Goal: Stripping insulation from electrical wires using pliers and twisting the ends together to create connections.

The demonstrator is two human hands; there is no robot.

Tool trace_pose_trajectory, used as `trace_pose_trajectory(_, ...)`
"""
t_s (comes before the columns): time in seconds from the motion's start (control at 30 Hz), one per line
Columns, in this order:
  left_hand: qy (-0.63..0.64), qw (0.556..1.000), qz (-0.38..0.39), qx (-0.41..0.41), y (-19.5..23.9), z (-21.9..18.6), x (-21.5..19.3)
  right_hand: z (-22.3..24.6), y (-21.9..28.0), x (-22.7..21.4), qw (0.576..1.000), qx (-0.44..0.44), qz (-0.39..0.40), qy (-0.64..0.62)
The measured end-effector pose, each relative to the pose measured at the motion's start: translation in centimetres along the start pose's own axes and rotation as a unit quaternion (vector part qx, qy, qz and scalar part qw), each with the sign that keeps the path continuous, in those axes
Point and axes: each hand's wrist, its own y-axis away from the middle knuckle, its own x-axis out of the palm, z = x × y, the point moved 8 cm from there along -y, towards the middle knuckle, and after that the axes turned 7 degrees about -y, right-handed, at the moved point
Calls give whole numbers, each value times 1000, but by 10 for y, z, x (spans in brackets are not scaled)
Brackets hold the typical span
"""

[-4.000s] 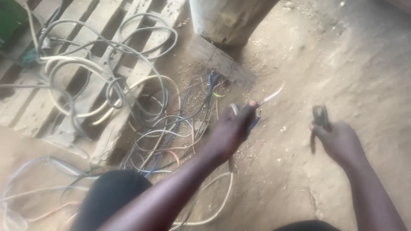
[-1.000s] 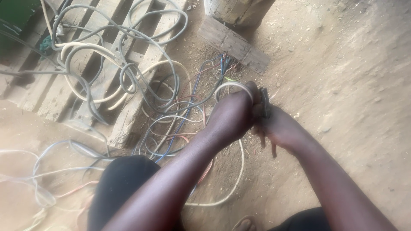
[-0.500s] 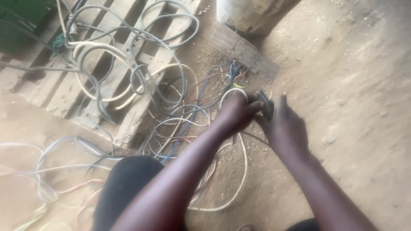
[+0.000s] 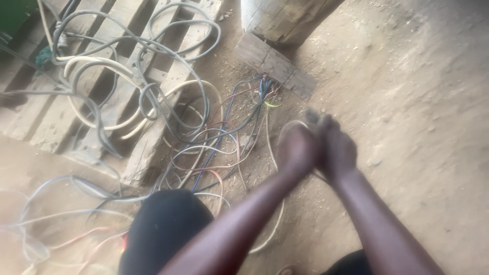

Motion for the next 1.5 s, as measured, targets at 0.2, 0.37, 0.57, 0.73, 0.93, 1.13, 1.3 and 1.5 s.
trace_pose_trajectory(0.2,-161,946,131,248,46,11,81,-170,-39,5,938,332,100,-6)
trace_pose_trajectory(0.37,34,976,57,206,24,-37,-17,-60,2,-78,974,195,0,-112)
trace_pose_trajectory(0.57,116,969,-13,216,6,-29,-37,-30,43,-118,968,176,-37,-172)
trace_pose_trajectory(0.73,121,959,-25,256,0,-27,-38,-24,68,-122,914,146,-70,-373)
trace_pose_trajectory(0.93,89,963,-40,252,-1,-26,-37,-28,63,-108,881,157,-43,-444)
trace_pose_trajectory(1.13,151,955,-101,233,-18,-13,-59,-23,64,-92,900,170,89,-393)
trace_pose_trajectory(1.3,255,931,-123,230,-28,-5,-72,-11,63,-86,897,154,73,-408)
trace_pose_trajectory(1.5,275,936,-49,215,-17,-14,-76,-20,58,-101,901,155,-17,-404)
